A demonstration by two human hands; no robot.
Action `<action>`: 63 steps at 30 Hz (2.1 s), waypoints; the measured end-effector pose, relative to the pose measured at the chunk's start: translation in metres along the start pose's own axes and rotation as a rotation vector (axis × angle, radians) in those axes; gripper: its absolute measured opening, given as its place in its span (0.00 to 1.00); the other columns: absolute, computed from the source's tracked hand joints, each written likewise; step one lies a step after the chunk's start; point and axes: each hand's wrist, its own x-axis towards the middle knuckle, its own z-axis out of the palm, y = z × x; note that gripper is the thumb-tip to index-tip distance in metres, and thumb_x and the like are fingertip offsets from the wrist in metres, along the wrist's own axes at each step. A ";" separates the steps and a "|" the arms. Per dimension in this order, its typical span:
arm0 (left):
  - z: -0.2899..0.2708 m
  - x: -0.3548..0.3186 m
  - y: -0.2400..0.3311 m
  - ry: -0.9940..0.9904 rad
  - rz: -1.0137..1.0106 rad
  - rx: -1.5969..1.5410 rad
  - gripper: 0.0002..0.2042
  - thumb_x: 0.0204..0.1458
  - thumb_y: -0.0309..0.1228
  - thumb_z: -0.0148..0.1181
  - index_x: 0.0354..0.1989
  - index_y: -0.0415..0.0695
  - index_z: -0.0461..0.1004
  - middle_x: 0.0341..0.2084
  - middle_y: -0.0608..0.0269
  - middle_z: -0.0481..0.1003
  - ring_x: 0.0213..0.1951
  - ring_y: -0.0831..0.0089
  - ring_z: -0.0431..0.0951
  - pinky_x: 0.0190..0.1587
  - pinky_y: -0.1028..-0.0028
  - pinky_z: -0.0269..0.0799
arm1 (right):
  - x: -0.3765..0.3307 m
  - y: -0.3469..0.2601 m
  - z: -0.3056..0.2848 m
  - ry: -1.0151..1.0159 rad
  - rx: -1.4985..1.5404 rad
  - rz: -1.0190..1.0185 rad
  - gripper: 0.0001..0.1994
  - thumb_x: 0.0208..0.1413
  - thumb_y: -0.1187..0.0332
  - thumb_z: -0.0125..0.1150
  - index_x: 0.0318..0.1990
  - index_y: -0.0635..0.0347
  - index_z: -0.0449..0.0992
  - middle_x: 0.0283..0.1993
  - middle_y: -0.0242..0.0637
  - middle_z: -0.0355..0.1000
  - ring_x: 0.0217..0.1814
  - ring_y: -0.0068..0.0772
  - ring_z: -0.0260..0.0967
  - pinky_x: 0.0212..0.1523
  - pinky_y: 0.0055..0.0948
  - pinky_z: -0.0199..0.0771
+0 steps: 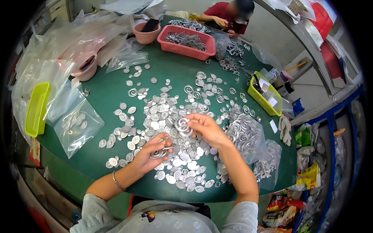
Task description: The person sorts and organizes a large quantity of small spiral-shaped and round metal decorative pieces on a green work surface by hand, gathering specific pieces into a stack and placing others into a plastic bag.
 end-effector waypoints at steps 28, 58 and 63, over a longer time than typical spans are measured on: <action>0.017 0.006 0.010 -0.009 0.133 0.037 0.23 0.51 0.28 0.49 0.57 0.48 0.55 0.56 0.48 0.59 0.52 0.50 0.67 0.45 0.60 0.73 | 0.099 0.049 -0.150 0.662 -2.016 0.087 0.13 0.48 0.62 0.57 0.38 0.61 0.73 0.44 0.40 0.68 0.50 0.39 0.62 0.49 0.47 0.57; 0.007 0.010 0.009 0.014 -0.012 -0.163 0.19 0.56 0.31 0.47 0.56 0.43 0.57 0.55 0.56 0.60 0.50 0.63 0.68 0.43 0.68 0.73 | 0.080 -0.009 -0.091 0.563 -1.332 -0.363 0.08 0.43 0.70 0.58 0.31 0.62 0.76 0.33 0.50 0.72 0.37 0.51 0.70 0.36 0.42 0.70; 0.010 0.007 0.008 0.080 0.062 -0.228 0.20 0.57 0.30 0.46 0.57 0.43 0.56 0.56 0.54 0.59 0.51 0.62 0.68 0.46 0.66 0.72 | 0.114 0.009 -0.242 0.925 -1.524 -0.001 0.15 0.47 0.62 0.58 0.37 0.64 0.69 0.41 0.52 0.70 0.45 0.56 0.67 0.43 0.46 0.69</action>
